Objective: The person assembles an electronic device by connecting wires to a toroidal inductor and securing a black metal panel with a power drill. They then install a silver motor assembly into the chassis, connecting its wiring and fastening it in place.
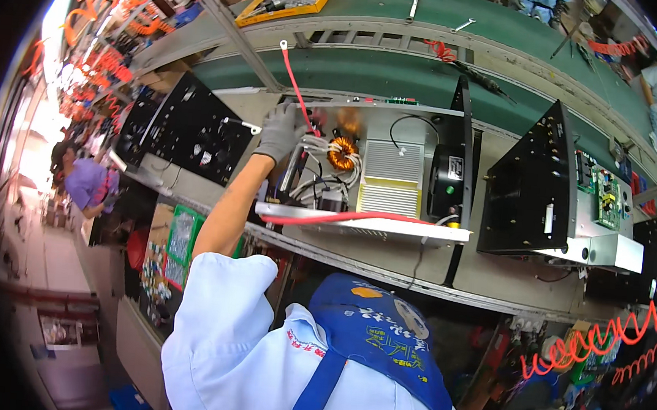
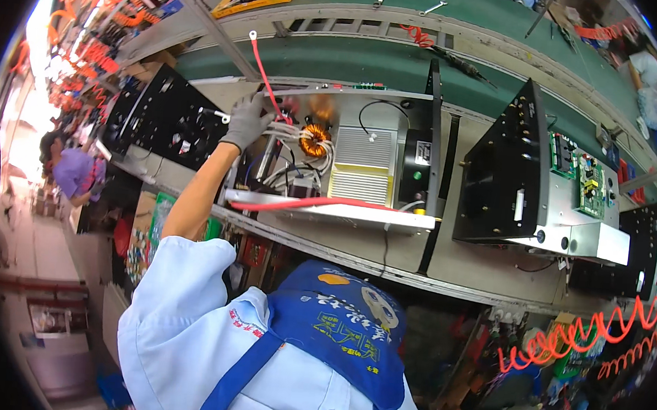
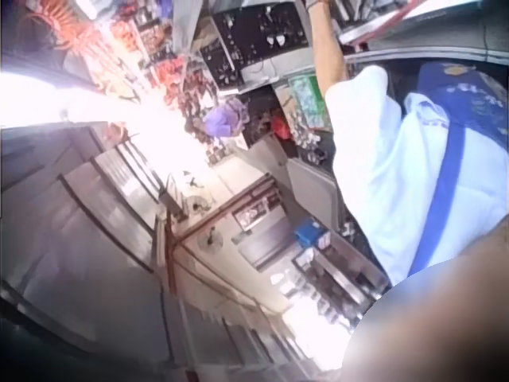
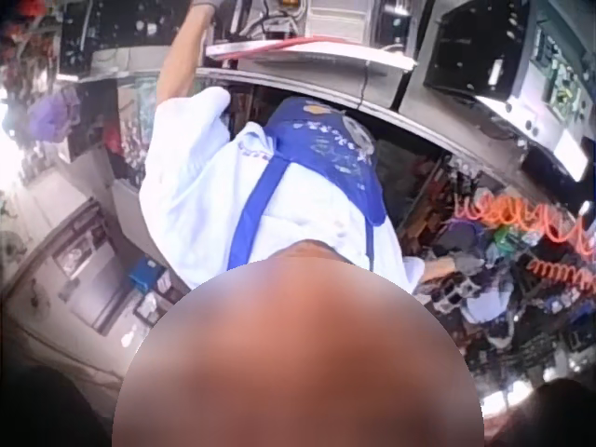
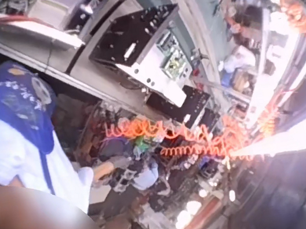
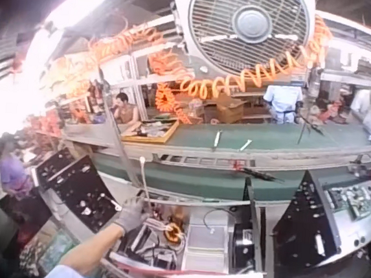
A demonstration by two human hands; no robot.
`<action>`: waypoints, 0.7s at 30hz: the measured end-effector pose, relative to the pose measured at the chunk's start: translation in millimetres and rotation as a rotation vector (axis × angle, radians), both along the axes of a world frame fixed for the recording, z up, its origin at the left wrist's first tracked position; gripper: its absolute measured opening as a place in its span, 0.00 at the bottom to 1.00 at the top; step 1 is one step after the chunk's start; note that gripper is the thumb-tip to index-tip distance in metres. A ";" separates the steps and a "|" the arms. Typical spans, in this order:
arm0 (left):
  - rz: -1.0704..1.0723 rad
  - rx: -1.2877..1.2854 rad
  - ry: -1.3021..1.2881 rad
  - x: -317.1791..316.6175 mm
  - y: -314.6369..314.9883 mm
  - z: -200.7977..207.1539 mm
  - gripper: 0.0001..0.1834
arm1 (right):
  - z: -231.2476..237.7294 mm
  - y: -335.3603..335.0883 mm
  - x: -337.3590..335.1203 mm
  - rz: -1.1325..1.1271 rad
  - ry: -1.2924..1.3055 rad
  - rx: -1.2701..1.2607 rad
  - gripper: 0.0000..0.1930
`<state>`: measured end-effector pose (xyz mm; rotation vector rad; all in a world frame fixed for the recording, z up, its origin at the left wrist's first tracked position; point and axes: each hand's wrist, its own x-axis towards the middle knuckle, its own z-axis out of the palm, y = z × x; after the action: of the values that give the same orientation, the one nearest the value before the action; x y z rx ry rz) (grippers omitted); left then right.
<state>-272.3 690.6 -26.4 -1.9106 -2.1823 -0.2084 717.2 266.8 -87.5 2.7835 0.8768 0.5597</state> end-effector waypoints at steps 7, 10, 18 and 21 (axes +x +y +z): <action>-0.469 0.012 -0.360 -40.4 68.9 -35.4 0.19 | 95.2 108.5 -270.3 0.223 0.975 1.310 0.15; -0.428 -0.156 -0.382 -77.0 81.7 -60.1 0.22 | 148.4 190.1 -389.5 0.345 1.074 1.502 0.14; -0.481 -0.042 -0.144 -57.5 73.4 -56.2 0.29 | 136.4 368.3 -581.7 0.525 1.895 0.976 0.12; -0.643 -0.033 -0.354 -70.0 75.0 -54.3 0.20 | 120.2 439.6 -664.6 0.687 2.199 0.688 0.14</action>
<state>-342.4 765.6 -80.7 -2.7088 -1.6649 -0.6629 52.6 706.4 32.7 2.1834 1.8682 -3.1091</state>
